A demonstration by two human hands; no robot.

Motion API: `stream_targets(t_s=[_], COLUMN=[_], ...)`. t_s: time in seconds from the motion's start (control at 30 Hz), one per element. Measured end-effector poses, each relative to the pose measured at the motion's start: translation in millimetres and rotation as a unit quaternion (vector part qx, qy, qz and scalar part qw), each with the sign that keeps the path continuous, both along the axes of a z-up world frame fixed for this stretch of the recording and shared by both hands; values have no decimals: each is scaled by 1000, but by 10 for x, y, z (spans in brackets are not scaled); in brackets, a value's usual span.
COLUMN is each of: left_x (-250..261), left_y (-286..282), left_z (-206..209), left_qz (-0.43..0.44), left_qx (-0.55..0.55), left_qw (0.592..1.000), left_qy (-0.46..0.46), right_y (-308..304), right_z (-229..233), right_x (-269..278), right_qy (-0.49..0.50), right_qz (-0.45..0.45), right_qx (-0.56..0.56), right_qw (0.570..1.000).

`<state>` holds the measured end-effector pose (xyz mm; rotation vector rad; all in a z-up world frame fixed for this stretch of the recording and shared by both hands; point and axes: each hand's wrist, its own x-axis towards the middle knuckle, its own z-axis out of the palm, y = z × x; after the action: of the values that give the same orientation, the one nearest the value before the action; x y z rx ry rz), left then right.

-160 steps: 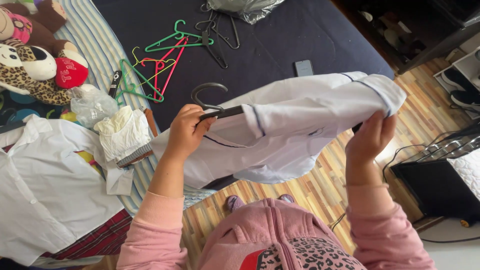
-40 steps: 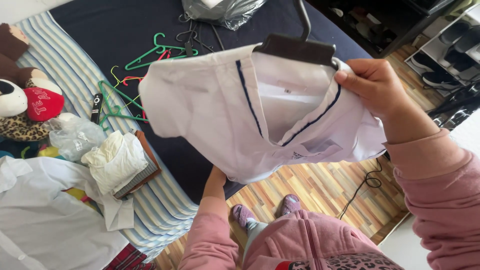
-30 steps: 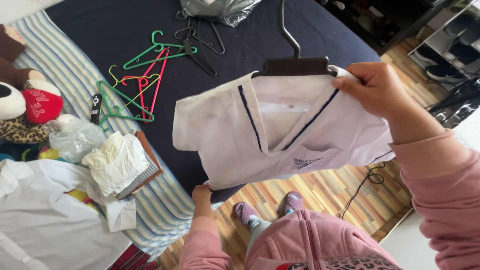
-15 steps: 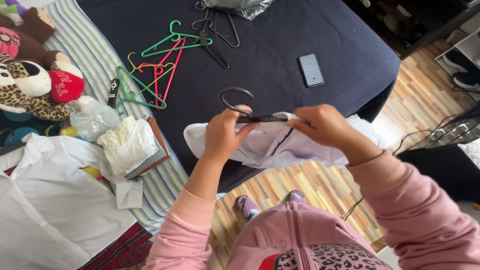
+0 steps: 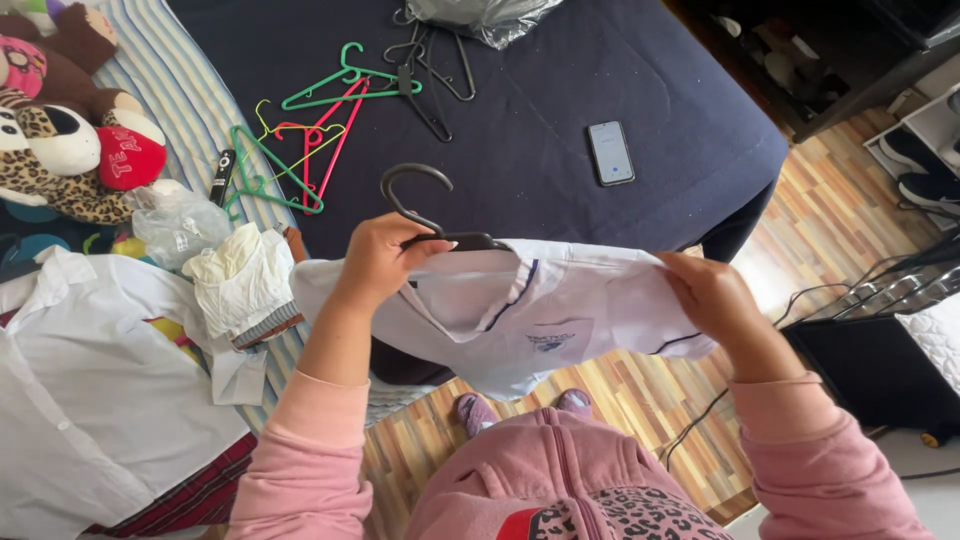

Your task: Hanging folded or loose shirts onto hangers and placing them in a closet.

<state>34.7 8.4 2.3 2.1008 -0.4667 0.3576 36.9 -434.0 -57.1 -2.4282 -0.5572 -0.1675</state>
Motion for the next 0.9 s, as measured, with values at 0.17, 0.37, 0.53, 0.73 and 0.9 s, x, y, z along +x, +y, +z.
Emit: stream_targets(t_s=[0.17,0.37,0.53,0.73,0.9], left_x=[-158,-218,-206,-273,-322], left_y=[-90,-357,-682,-609,-78], left_z=[166,152,97,85,-275], left_qz=[-31,-29,-35,50,208], left_qx=[31,34,42,82,122], left_qw=[999,999,997,991,958], left_qy=[27,-21,-57,-92,-155], right_y=[-211,68,759,633,215], right_z=[242,514,571,144,699], right_x=[42,-58,-219,-75,-88], right_qy=[10,-65,-212,-197,-114], right_qz=[-40,19,185,36,-122], right_qx=[-20,-46,-3,53,133], right_qw=[999,997,960,978,977])
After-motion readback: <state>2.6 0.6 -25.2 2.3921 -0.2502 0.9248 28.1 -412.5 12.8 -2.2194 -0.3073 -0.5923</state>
